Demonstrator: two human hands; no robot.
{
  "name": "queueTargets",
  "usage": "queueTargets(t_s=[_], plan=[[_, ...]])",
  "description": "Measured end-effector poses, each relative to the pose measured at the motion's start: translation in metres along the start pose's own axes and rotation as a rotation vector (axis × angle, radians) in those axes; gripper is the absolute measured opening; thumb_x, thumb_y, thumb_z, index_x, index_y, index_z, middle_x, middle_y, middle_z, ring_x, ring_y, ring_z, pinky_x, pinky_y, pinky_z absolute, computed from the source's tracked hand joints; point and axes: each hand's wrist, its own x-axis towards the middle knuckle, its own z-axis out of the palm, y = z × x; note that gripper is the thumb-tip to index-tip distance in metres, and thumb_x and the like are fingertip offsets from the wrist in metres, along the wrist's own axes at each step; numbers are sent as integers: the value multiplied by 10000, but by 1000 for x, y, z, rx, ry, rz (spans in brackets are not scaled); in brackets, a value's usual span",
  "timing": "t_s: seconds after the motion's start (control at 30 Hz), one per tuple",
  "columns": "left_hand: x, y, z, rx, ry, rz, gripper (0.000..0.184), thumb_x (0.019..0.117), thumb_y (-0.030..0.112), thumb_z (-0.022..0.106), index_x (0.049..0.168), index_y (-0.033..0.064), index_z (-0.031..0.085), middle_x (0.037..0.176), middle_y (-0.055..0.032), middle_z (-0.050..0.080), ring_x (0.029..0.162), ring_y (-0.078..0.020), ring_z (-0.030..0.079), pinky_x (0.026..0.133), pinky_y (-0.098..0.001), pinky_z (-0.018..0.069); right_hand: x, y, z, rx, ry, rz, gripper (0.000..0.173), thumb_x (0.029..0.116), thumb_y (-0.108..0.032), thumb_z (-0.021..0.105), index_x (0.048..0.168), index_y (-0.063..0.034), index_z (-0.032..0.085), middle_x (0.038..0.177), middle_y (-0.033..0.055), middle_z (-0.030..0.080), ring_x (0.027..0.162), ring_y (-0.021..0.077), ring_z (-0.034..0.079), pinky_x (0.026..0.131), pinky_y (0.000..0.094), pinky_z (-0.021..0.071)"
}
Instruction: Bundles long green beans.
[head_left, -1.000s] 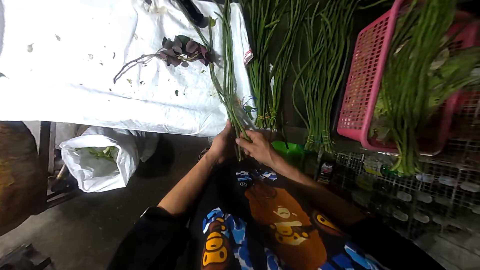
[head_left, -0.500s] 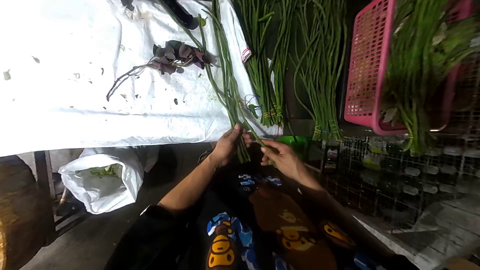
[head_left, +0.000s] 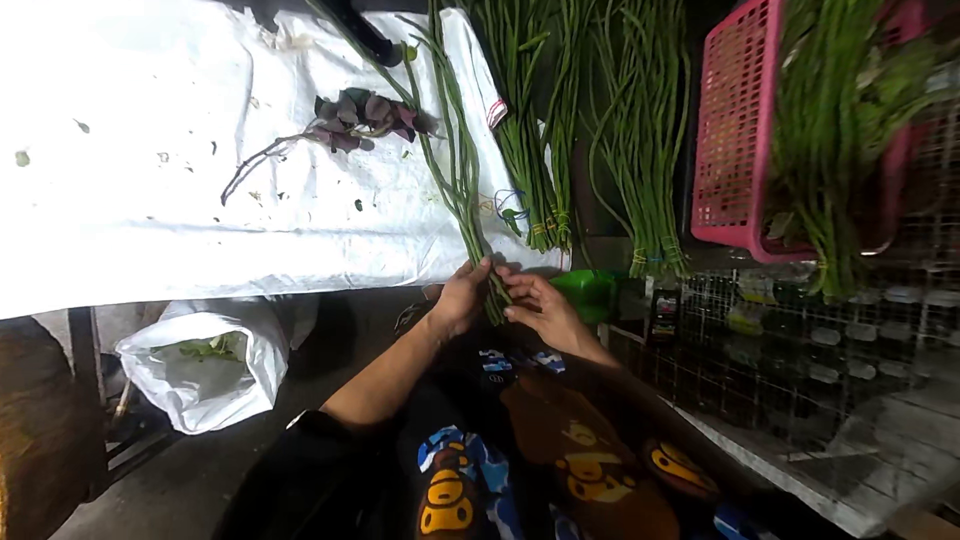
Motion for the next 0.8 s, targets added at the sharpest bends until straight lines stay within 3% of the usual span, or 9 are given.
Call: queueTargets(t_s=[0.07, 0.17, 0.37, 0.47, 0.57, 0.67, 0.73, 0.8], plan=[[2, -2, -3, -76, -34, 15, 292, 1128, 276, 341, 1252, 87, 527, 968, -72, 684, 874, -181, 688, 807, -357, 588, -8, 8, -6, 12, -14, 36, 397, 931, -57, 698, 1298, 28, 574, 1119, 133, 692, 904, 170, 737, 839, 329, 639], [3, -4, -9, -169, -61, 32, 267, 1127, 281, 350, 1246, 125, 531, 920, -36, 641, 809, -163, 670, 767, -340, 592, -14, 21, -10, 30, 5, 23, 324, 972, -66, 652, 1281, 27, 619, 1133, 128, 701, 925, 162, 732, 858, 330, 632], [0, -4, -10, -245, -92, 58, 283, 1122, 339, 350, 1224, 176, 557, 844, 8, 585, 728, -106, 622, 705, -267, 573, -16, 7, -2, 68, -74, 49, 391, 1057, -144, 543, 1424, -9, 550, 1264, 158, 665, 1064, 210, 715, 928, 379, 619], [-2, -3, -8, -276, -108, 64, 255, 1122, 316, 357, 1217, 178, 549, 850, 11, 581, 748, -113, 629, 727, -273, 577, -14, 3, 7, 48, -150, 34, 415, 1037, -180, 605, 1407, 5, 562, 1189, 131, 715, 997, 193, 743, 901, 351, 632], [-2, -3, -7, -248, -87, 65, 240, 1120, 280, 368, 1249, 166, 535, 877, -1, 611, 796, -132, 660, 771, -303, 589, -9, -7, 18, -111, -138, 73, 310, 1048, -193, 600, 1275, 14, 636, 971, 81, 736, 811, 112, 720, 794, 283, 614], [1, 4, -18, 8, -89, -1, 325, 1124, 299, 365, 1319, 95, 527, 991, -65, 688, 856, -160, 696, 753, -309, 599, -4, -11, 21, -232, -202, 126, 292, 1110, -207, 442, 1236, -2, 608, 821, 50, 609, 703, 86, 595, 708, 266, 530], [-5, 23, -30, 359, -106, -67, 411, 1114, 335, 417, 1354, 30, 553, 1108, -96, 696, 952, -171, 697, 863, -341, 595, -2, -8, 15, -155, -246, 124, 314, 1120, -206, 390, 1259, -21, 602, 813, 25, 583, 681, 70, 573, 682, 245, 520], [-19, 43, -40, 819, -43, 12, 381, 1077, 328, 533, 1318, 48, 626, 1151, -90, 713, 1012, -172, 709, 931, -386, 591, -4, -5, 6, 38, -263, 113, 329, 1114, -200, 364, 1258, -24, 602, 806, -2, 578, 653, 58, 565, 648, 226, 521]])
